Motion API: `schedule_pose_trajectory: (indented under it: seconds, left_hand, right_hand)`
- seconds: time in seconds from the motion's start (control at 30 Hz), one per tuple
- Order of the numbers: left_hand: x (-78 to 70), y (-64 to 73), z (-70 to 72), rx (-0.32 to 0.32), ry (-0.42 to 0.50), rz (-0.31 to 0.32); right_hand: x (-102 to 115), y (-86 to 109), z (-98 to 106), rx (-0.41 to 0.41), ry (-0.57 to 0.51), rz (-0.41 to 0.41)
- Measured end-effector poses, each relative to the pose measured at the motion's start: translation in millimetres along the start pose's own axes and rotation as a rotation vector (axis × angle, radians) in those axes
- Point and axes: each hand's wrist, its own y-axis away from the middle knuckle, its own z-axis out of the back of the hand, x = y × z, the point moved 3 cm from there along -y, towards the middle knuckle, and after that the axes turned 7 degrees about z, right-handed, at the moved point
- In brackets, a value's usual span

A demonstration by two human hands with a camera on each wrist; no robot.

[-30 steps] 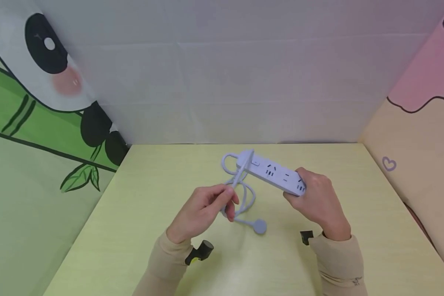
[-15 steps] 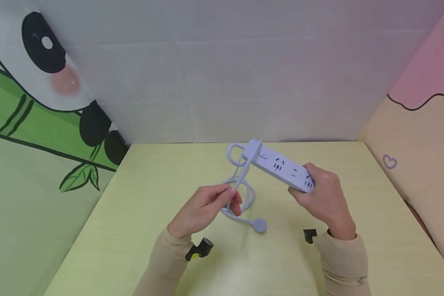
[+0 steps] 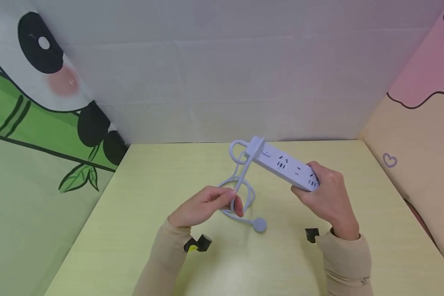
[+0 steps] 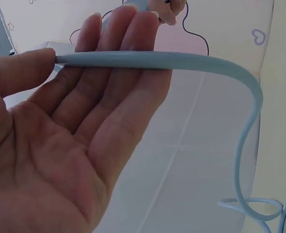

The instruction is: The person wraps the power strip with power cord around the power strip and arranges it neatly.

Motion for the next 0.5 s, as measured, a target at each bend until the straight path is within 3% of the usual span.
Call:
schedule_pose_trajectory:
  seconds: [0.23,0.5]
  left_hand:
    - [9.4,-3.6,4.3,0.081,-0.005,0.016]
    - [13.3,-6.9,-1.7,0.178,-0.014,0.048]
  right_hand:
    - [1,0.1,3,-0.015,-0.025,-0.001]
    - [2,-0.1,2,-0.016,-0.039,-0.003]
